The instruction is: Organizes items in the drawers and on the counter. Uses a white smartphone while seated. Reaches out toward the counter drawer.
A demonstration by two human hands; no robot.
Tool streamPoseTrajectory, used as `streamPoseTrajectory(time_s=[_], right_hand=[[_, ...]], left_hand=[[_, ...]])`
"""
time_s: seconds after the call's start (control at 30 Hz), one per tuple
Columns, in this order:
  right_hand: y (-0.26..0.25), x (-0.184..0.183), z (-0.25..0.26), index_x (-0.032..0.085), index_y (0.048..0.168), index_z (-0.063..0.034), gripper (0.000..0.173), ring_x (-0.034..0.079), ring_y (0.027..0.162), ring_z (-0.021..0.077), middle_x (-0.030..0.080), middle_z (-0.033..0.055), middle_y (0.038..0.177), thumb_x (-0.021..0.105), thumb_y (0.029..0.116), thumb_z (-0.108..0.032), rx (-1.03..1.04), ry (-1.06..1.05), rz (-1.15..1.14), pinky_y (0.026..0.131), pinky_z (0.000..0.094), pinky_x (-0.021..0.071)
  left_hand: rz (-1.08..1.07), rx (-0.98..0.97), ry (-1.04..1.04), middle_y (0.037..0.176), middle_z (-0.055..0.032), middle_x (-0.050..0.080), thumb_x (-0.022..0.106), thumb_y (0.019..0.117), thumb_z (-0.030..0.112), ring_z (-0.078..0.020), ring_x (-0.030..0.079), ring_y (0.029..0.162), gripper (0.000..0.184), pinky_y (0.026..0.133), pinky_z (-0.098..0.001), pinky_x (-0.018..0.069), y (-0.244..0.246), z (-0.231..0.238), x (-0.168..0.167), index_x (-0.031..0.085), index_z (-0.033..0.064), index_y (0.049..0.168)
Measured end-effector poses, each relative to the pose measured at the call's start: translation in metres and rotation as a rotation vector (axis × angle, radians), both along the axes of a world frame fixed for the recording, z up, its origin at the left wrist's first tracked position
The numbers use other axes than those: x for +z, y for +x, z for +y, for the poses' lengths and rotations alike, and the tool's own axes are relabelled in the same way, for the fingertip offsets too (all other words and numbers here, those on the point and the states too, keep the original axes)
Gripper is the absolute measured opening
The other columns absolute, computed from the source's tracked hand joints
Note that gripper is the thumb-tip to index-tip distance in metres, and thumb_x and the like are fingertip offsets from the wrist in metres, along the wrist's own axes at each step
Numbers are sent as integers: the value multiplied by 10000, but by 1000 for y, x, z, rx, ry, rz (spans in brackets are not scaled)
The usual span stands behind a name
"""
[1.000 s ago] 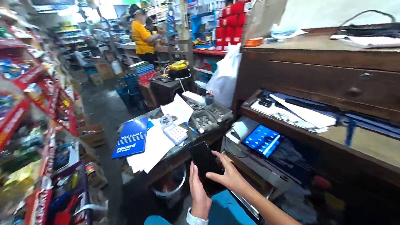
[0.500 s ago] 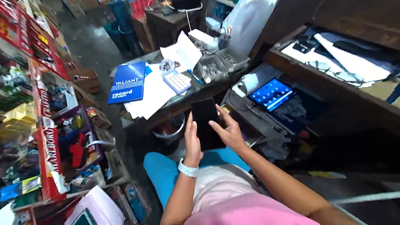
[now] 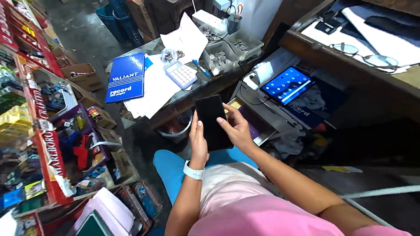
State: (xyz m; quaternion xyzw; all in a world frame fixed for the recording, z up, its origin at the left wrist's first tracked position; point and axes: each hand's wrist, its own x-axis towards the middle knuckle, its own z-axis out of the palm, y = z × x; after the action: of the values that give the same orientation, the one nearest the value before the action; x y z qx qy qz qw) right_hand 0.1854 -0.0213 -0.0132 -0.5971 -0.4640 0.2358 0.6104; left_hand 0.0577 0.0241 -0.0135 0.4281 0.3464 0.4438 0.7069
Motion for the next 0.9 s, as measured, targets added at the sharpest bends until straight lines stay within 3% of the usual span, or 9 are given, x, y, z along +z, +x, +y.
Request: streamPoseTrajectory(time_s=[0.17,0.23,0.3,0.47,0.57,0.67,0.77,0.83,0.9], right_hand=[[8,-3,2,482,1484,3,536,612,782,36,653,38,935,620,996,-173,88,-71,1,735,201,542],[19,-3,3,456,1517,-20,551,619,769,61,669,69,962,602,1017,-200,169,-158,18,713,235,548],[30,-2,3,397,1556,-44,622,589,727,55,647,67,972,610,1010,-253,259,-247,0,657,223,526],[38,-6,-2,228,1621,-41,1007,552,723,70,595,118,1097,821,845,-285,357,-399,-140,647,225,498],[33,-5,-5,240,1614,-32,1063,575,740,113,605,132,1074,875,790,-255,307,-426,-209,664,272,521],[30,-8,-4,371,1549,6,847,600,719,151,653,138,978,822,868,-218,194,-357,-268,673,312,537],[33,-16,-1,568,1398,23,383,643,656,122,683,112,833,564,1050,-138,80,-231,-312,638,281,570],[36,-17,1,618,1343,13,327,628,634,81,680,82,811,460,1090,-121,61,-216,-291,614,230,553],[40,-19,2,621,1353,-3,334,624,634,71,683,73,815,451,1094,-130,78,-234,-263,611,222,547]], left_hand=[[27,-4,9,1578,-57,445,287,1121,222,-150,507,1373,498,1140,-388,439,-2,5,-3,304,174,1616],[-2,-30,-51,1459,-86,558,276,1126,246,-173,628,1222,495,1018,-397,546,-3,10,-6,284,216,1621],[-49,-77,-128,1382,-112,610,274,1131,258,-201,671,1141,490,960,-409,577,-6,15,-9,278,257,1621],[-52,-126,-144,1380,-97,610,312,1125,256,-188,657,1152,472,976,-403,561,-9,19,-17,343,259,1597],[-59,-117,-160,1370,-86,613,317,1123,259,-183,659,1137,467,962,-395,563,-7,17,-20,355,270,1588],[-60,-117,-172,1370,-79,614,309,1125,261,-174,657,1142,464,965,-391,562,-5,16,-21,353,272,1587],[-58,-120,-188,1390,-82,606,300,1129,266,-191,653,1162,462,974,-402,560,-3,16,-24,360,278,1587],[-61,-117,-193,1382,-85,612,302,1129,262,-198,658,1155,461,968,-405,564,-1,16,-26,364,276,1585],[-67,-112,-199,1380,-92,613,306,1129,268,-201,660,1155,462,973,-406,563,0,15,-30,358,263,1587]])
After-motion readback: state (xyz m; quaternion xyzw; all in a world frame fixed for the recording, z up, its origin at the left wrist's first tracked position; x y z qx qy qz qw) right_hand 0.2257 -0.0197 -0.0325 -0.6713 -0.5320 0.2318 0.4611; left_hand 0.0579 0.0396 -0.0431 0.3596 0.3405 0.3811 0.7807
